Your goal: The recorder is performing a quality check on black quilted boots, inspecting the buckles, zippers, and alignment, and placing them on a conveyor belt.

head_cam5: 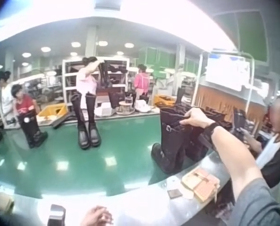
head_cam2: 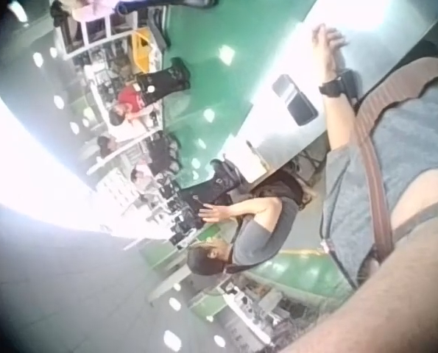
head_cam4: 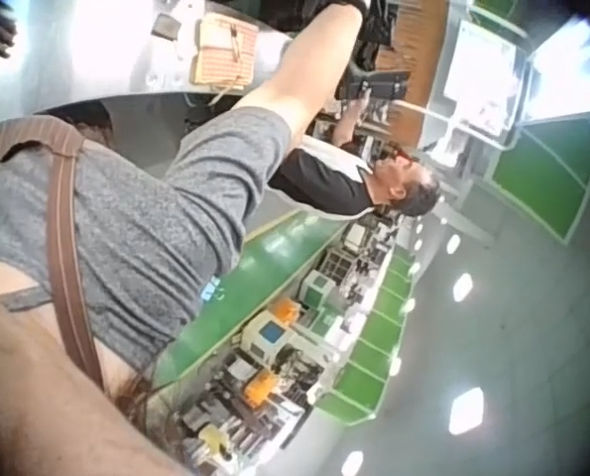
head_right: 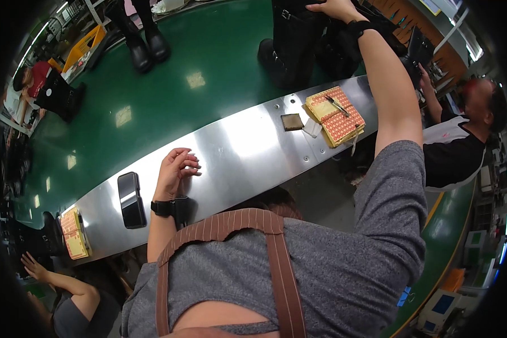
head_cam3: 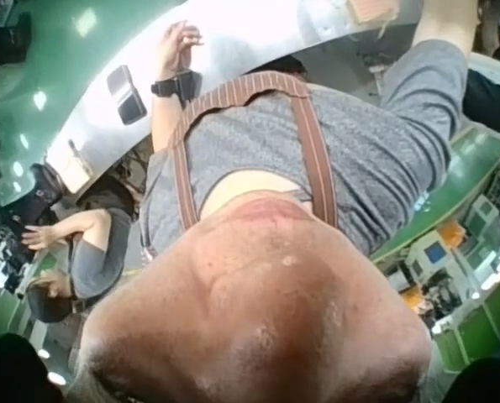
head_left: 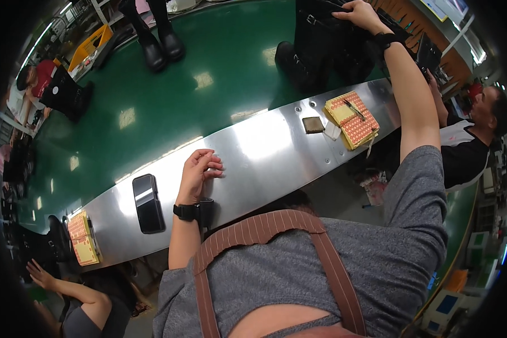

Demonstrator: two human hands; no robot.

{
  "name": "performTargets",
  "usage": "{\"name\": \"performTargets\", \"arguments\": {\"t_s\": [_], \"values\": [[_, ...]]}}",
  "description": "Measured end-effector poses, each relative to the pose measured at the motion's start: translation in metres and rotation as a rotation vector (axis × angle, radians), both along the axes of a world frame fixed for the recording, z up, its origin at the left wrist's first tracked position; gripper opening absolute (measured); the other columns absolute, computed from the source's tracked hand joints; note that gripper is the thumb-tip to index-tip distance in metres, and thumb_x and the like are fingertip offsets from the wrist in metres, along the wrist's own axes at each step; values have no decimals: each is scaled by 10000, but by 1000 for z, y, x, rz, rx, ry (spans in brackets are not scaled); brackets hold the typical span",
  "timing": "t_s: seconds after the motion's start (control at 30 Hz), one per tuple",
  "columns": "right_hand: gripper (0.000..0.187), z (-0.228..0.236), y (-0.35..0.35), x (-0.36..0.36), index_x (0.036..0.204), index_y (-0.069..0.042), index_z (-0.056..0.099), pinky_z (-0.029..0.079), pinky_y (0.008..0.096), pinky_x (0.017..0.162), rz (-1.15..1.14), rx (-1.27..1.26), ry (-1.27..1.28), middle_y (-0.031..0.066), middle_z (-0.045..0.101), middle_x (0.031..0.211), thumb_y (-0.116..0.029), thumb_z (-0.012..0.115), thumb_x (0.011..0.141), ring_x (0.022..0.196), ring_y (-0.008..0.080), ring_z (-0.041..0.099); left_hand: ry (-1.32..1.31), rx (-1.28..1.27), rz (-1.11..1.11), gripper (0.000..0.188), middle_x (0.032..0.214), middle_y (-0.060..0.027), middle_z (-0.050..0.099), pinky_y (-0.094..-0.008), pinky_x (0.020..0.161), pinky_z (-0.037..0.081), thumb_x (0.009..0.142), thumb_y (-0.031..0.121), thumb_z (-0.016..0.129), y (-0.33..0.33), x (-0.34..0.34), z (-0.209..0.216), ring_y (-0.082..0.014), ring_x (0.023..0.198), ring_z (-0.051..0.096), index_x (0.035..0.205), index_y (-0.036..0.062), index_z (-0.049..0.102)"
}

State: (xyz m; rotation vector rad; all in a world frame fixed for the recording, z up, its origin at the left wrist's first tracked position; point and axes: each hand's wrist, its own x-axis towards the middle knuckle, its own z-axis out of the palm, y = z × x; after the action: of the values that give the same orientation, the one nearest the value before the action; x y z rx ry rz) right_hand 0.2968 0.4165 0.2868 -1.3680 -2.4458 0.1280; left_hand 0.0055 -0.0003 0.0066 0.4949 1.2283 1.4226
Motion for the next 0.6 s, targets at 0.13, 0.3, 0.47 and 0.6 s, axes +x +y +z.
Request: {"name": "performTargets", "arguments": {"t_s": [0.13,0.3,0.47,0.6], "values": [[321,18,-40,-15,800,10,716,507,330,595,267,446,188,138,682,672,-292,790,723,587,212,652,197,-12,-52,289,920,-128,644,-296,654,582,936,166,607,9,8,2,-211,798,671,1149,-17,538],[321,79,-201,-37,743,17,720,512,331,591,150,435,164,131,652,598,-297,775,709,581,205,659,881,287,31,858,1378,-188,436,-421,1038,414,732,293,838,28,51,70,-326,1282,437,1413,33,385],[579,42,-256,-20,1145,-8,638,538,325,659,567,400,139,161,663,977,-377,783,723,862,239,667,1065,676,179,1244,1454,-210,345,-438,1118,308,544,378,925,45,86,91,-367,1350,347,1500,38,207],[874,-20,-262,-5,1376,-33,458,471,329,897,855,483,353,127,561,1229,-378,852,677,1115,234,564,1088,543,154,1223,1415,-226,379,-426,1105,317,550,299,927,28,77,52,-370,1336,361,1489,1,202]]}}
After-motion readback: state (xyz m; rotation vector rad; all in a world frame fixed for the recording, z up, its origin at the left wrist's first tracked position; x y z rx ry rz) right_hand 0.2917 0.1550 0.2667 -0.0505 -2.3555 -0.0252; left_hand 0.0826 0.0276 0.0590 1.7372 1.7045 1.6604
